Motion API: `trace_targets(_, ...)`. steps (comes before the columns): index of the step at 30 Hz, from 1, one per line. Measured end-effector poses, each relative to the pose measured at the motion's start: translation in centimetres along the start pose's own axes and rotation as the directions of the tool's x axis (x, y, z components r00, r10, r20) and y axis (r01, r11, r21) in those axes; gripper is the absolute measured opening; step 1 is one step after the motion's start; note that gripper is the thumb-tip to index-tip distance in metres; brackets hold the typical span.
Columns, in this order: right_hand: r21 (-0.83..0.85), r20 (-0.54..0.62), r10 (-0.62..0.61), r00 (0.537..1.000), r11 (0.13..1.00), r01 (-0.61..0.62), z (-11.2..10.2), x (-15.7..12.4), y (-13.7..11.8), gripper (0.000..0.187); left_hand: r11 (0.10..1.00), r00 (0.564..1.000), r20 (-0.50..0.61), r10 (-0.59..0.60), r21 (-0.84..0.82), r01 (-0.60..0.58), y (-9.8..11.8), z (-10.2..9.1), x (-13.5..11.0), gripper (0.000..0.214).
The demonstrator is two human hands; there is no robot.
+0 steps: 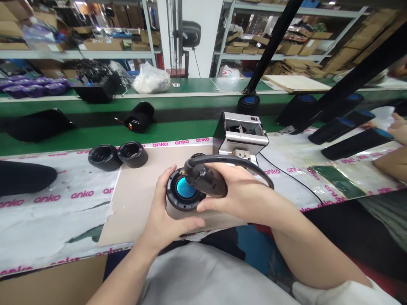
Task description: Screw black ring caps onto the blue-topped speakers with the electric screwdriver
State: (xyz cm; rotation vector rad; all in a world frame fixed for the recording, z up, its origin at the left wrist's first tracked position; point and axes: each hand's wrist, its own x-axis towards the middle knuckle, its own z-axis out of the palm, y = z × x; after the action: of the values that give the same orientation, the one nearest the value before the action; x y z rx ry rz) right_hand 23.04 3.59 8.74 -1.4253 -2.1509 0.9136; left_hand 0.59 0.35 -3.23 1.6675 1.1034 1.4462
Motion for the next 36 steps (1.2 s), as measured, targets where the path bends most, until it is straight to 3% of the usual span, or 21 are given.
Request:
trace_targets(5, 0.061, 0.058, -0.041, 0.997, 0.997, 0.037, -0.8, 0.8, -0.6, 0.080, 0.998, 0.998, 0.009, 0.062, -0.033, -0.062, 0.6, -0.4, 1.9, 0.099)
trace_targets(9, 0.155, 0.067, -0.009, 0.998, 0.988, -0.001, -0.7, 0.7, -0.3, 0.067, 0.999, 0.999, 0.014, 0.044, 0.031, -0.045, 1.7, -0.4, 3.0, 0.087)
trace_targets(12, 0.258, 0.022, 0.036, 0.999, 0.965, -0.041, -0.1, 0.3, 0.5, 0.061, 0.997, 0.999, 0.033, 0.019, 0.073, -0.021, 2.2, -0.6, 3.4, 0.085)
trace_targets(16, 0.330, -0.015, 0.105, 0.994, 0.939, -0.094, 1.0, -0.2, 1.5, 0.071, 0.996, 0.996, 0.071, -0.049, 0.074, 0.044, 2.3, -0.9, 3.7, 0.087)
trace_targets(18, 0.384, -0.079, 0.105, 0.991, 0.921, -0.067, 1.1, -0.5, 1.8, 0.073, 0.996, 0.996, 0.076, -0.055, 0.074, 0.049, 2.1, -0.9, 3.7, 0.088)
trace_targets(20, 0.505, -0.188, 0.142, 0.972, 0.862, -0.028, 0.3, -0.9, 2.0, 0.059, 0.997, 0.998, 0.067, -0.018, 0.074, 0.013, 1.9, -0.8, 3.6, 0.087)
trace_targets(22, 0.643, -0.388, 0.210, 0.898, 0.759, 0.100, -1.2, -1.5, 2.3, 0.041, 0.998, 0.998, 0.063, 0.030, 0.057, -0.034, 1.7, -0.7, 3.5, 0.086)
trace_targets(23, 0.686, -0.508, 0.250, 0.824, 0.696, 0.212, -2.2, -1.7, 2.4, 0.035, 0.998, 0.996, 0.067, 0.050, 0.043, -0.053, 1.6, -0.6, 3.5, 0.084)
trace_targets(25, 0.681, -0.700, 0.337, 0.629, 0.581, 0.447, -4.4, -2.3, 2.6, 0.029, 0.997, 0.995, 0.069, 0.078, 0.021, -0.080, 1.5, -0.4, 3.6, 0.079)
trace_targets(27, 0.600, -0.800, 0.398, 0.449, 0.522, 0.607, -6.2, -2.6, 2.8, 0.031, 0.995, 0.993, 0.057, 0.101, 0.016, -0.102, 1.4, -0.2, 3.8, 0.076)
trace_targets(28, 0.550, -0.833, 0.399, 0.384, 0.519, 0.654, -6.9, -2.8, 2.9, 0.034, 0.993, 0.992, 0.053, 0.114, 0.013, -0.114, 1.4, 0.1, 3.9, 0.076)
trace_targets(29, 0.516, -0.854, 0.373, 0.361, 0.528, 0.675, -7.4, -2.8, 3.0, 0.036, 0.992, 0.991, 0.055, 0.123, 0.008, -0.124, 1.4, 0.5, 4.1, 0.076)
trace_targets(30, 0.498, -0.867, 0.327, 0.376, 0.538, 0.680, -7.7, -2.7, 3.1, 0.036, 0.991, 0.989, 0.064, 0.131, 0.002, -0.131, 1.4, 0.9, 4.4, 0.077)
trace_targets(34, 0.542, -0.826, 0.211, 0.523, 0.554, 0.632, -7.6, -1.5, 3.2, 0.033, 0.992, 0.983, 0.148, 0.108, 0.046, -0.116, 1.8, 3.7, 5.7, 0.084)
trace_targets(36, 0.525, -0.834, 0.174, 0.524, 0.546, 0.653, -7.3, -0.2, 3.2, 0.037, 0.993, 0.978, 0.187, 0.093, 0.060, -0.106, 1.9, 5.1, 6.3, 0.082)
